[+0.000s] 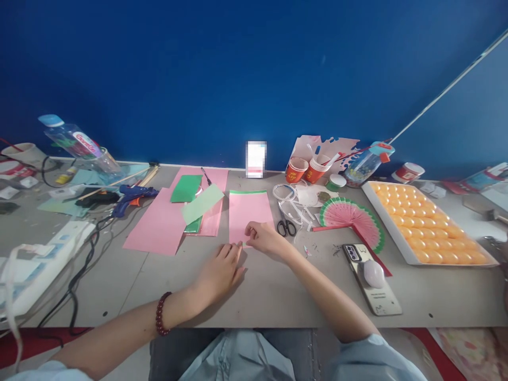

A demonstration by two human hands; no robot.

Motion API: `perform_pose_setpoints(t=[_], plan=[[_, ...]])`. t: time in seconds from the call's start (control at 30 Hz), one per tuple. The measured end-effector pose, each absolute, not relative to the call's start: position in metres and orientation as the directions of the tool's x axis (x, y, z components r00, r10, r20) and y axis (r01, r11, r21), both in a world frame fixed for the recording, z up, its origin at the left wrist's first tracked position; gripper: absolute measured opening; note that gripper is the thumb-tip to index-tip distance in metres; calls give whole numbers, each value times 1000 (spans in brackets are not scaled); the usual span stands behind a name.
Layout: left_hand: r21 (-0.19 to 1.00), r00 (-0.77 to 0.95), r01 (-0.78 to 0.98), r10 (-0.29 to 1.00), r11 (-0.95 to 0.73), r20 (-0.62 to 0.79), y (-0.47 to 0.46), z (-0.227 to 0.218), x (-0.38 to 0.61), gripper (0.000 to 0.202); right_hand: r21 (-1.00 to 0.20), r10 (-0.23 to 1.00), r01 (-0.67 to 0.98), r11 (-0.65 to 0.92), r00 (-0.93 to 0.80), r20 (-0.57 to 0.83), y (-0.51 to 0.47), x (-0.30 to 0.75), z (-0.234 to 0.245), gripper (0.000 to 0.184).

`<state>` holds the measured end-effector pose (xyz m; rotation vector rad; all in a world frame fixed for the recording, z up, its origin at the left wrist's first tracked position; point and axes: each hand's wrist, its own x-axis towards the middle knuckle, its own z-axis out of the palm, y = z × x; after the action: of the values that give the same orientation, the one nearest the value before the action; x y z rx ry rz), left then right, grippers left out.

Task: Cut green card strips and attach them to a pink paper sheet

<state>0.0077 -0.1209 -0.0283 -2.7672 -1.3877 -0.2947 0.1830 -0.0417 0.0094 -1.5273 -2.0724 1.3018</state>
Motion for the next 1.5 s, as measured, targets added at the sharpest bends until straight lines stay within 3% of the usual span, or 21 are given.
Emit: perform_pose_setpoints(t=[0.43,0.67,0.97,1.33,1.5], plan=[[108,580,792,796,-601,175,-120,-30,7,51,-769,871,634,86,-423,-251,-41,184,5,16],[19,557,826,820,-563,132,-124,-23,21,44,-750,860,651,116,-443,-252,-42,184,8,22],[148,520,828,839,-541,159,-129,-33,23,43,-755,860,636,157,-464,-212,-42,186,4,16],[268,484,835,873,-481,61,-129,-18,20,53,-700,868,679,223,-464,-174,-45,188,6,16],[265,509,818,857,-510,79,-129,-18,18,49,-697,871,685,213,-456,-183,-44,195,2,16]])
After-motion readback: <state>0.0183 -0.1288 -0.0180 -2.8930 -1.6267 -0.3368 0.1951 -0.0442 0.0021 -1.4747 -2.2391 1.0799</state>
